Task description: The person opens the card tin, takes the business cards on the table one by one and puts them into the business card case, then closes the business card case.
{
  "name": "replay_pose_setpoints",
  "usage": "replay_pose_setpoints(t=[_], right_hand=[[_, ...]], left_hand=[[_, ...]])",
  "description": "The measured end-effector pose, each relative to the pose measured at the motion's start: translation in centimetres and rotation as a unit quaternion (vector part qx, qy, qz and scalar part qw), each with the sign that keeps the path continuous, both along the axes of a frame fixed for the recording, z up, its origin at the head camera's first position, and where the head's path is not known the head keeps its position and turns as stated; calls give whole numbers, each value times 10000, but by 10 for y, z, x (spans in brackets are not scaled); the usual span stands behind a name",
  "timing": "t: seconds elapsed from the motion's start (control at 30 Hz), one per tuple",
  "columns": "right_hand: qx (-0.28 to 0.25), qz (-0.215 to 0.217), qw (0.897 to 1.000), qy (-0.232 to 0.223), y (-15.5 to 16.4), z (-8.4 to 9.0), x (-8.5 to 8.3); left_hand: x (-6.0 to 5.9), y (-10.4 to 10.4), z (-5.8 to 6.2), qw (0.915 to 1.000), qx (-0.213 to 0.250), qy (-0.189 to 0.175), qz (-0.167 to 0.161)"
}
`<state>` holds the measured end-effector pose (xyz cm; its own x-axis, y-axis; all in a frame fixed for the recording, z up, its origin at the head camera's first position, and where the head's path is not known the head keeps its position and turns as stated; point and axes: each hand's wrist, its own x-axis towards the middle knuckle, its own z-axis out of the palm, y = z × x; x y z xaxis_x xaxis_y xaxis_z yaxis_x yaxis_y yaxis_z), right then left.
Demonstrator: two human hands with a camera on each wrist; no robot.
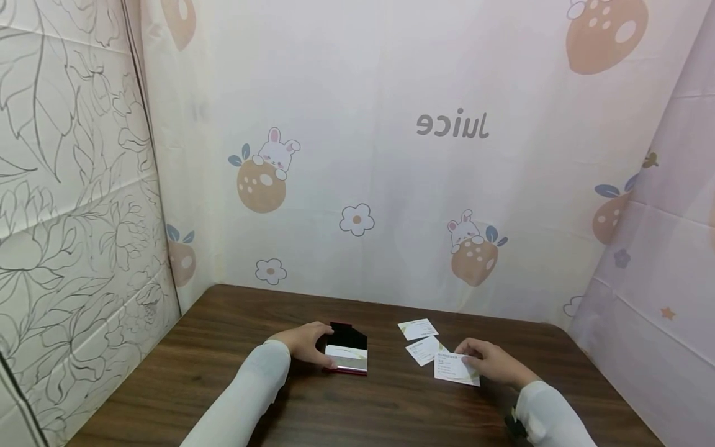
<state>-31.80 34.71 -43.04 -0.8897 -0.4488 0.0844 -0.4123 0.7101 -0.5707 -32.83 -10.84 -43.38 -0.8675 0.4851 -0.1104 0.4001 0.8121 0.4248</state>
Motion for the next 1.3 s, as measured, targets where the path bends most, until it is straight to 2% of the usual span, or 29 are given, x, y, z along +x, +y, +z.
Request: replay_pose_setpoints(t=[0.13,0.27,0.43,0.7,1.03,1.3], right_hand=[[-138,171,9998,27,-3,3,0],[-178,280,9991,256,-10,7,-2],[-139,125,9985,510,-28,13,-3],[-191,34,9988,459,-55,19,-10],[-367,37,9979,531,-112,21,-24],[-602,60,9967,542,-162,16,-32]], left_hand=[[0,1,0,10000,-5,-5,6],[0,1,-1,10000,-29,1,13],[1,1,1,10000,-50,-5,40],[4,2,5,9999,12,-86,59],[1,-1,2,10000,19,-34,29],[0,2,2,10000,54,41,1]])
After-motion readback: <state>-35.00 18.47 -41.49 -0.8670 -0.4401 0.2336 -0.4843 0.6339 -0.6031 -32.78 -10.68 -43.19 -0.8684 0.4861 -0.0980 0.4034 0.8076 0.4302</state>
